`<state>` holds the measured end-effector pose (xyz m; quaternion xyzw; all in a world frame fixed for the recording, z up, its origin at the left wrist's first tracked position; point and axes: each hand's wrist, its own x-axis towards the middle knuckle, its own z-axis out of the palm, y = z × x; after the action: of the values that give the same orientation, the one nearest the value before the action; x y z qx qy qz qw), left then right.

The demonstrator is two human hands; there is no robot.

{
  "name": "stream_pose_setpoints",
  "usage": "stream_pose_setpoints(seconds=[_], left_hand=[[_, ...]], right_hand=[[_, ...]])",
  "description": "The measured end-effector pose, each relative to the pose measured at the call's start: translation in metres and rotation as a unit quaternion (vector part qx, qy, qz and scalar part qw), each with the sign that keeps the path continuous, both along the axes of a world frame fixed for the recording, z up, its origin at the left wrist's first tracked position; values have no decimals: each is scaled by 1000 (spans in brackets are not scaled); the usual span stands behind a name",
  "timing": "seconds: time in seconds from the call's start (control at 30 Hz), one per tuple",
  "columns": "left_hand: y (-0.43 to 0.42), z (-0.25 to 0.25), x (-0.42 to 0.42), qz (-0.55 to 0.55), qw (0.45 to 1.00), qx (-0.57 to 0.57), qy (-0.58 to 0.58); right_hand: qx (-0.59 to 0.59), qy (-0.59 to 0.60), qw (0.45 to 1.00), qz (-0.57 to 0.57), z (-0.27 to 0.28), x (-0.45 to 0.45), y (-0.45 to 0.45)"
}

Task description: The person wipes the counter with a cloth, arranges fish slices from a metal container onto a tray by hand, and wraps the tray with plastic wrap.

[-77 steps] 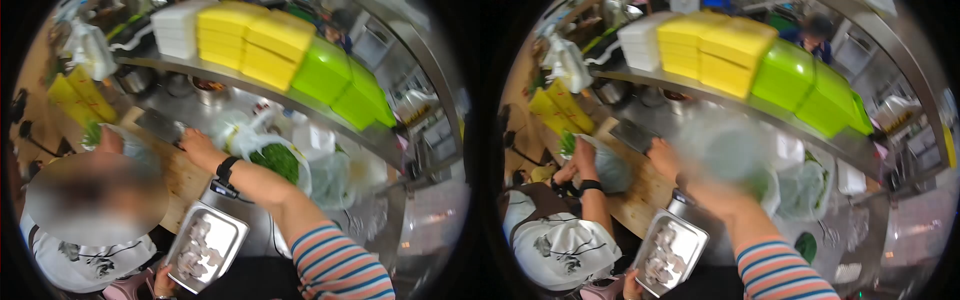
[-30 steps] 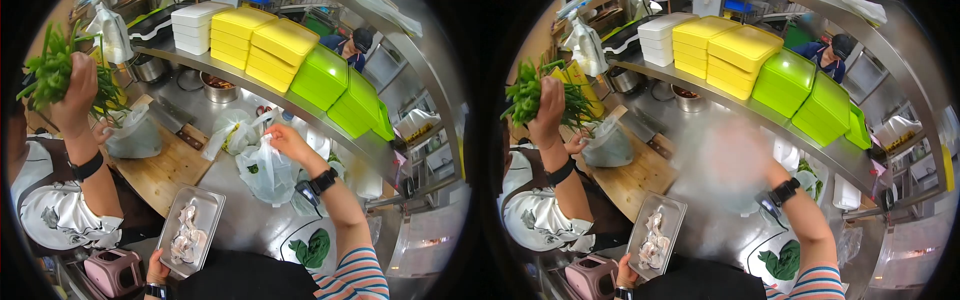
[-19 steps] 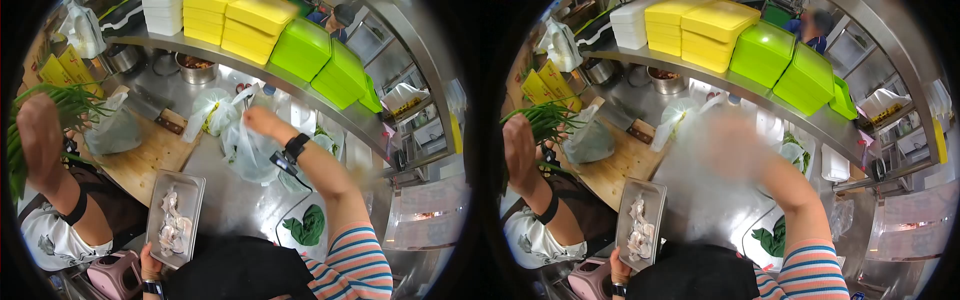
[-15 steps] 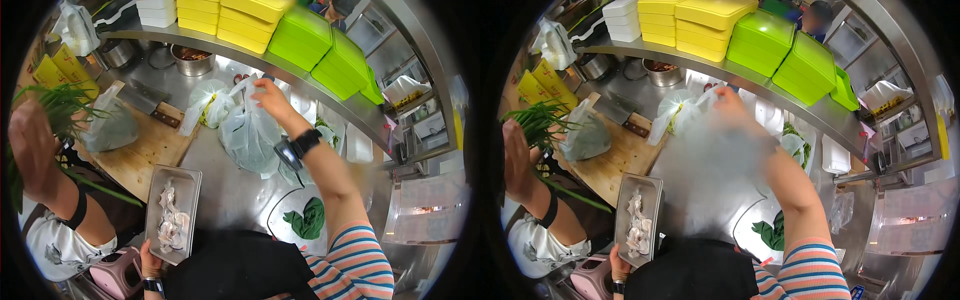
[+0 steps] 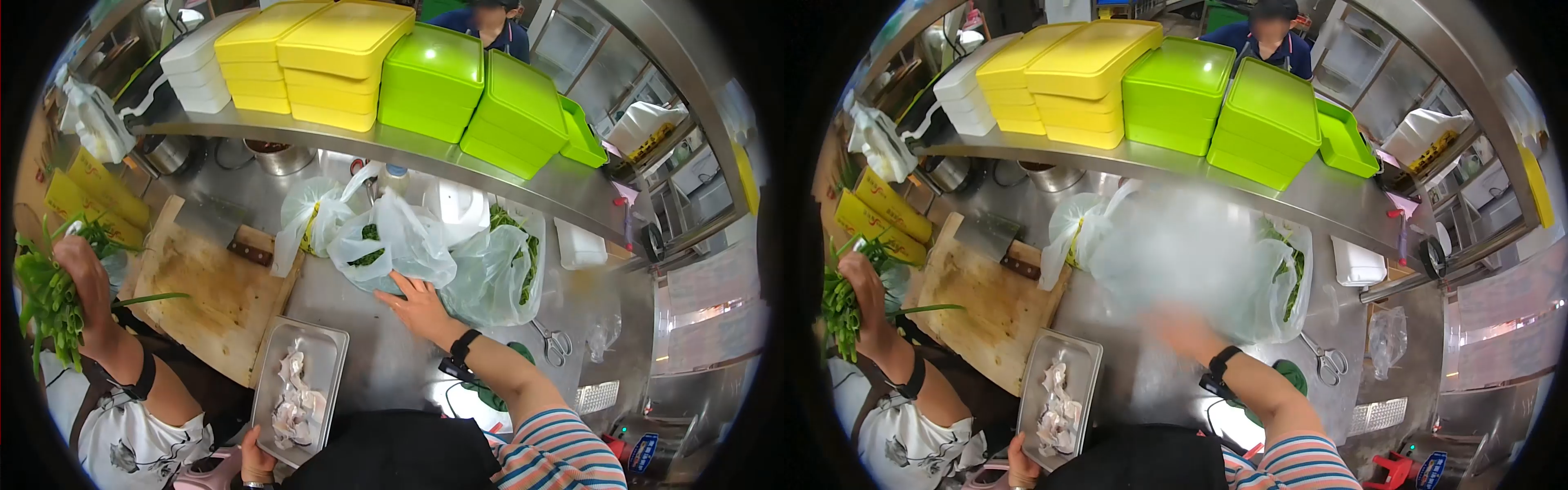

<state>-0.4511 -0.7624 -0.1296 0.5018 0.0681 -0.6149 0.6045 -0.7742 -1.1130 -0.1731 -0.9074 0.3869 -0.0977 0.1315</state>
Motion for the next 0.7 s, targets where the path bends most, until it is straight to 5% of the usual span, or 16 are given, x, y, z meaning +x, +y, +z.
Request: stream_pose_setpoints(seconds=[0.37, 0.53, 0.7], left_hand=[[1, -17, -3, 22, 999, 1, 39], [-1, -18, -1, 27, 999, 8, 38], [0, -24, 0, 25, 999, 7, 40]], right_hand=[[28, -19, 998, 46, -4, 49, -66], [-47, -98, 991, 82, -5, 65, -81], [-43, -46, 994, 91, 11, 84, -81]])
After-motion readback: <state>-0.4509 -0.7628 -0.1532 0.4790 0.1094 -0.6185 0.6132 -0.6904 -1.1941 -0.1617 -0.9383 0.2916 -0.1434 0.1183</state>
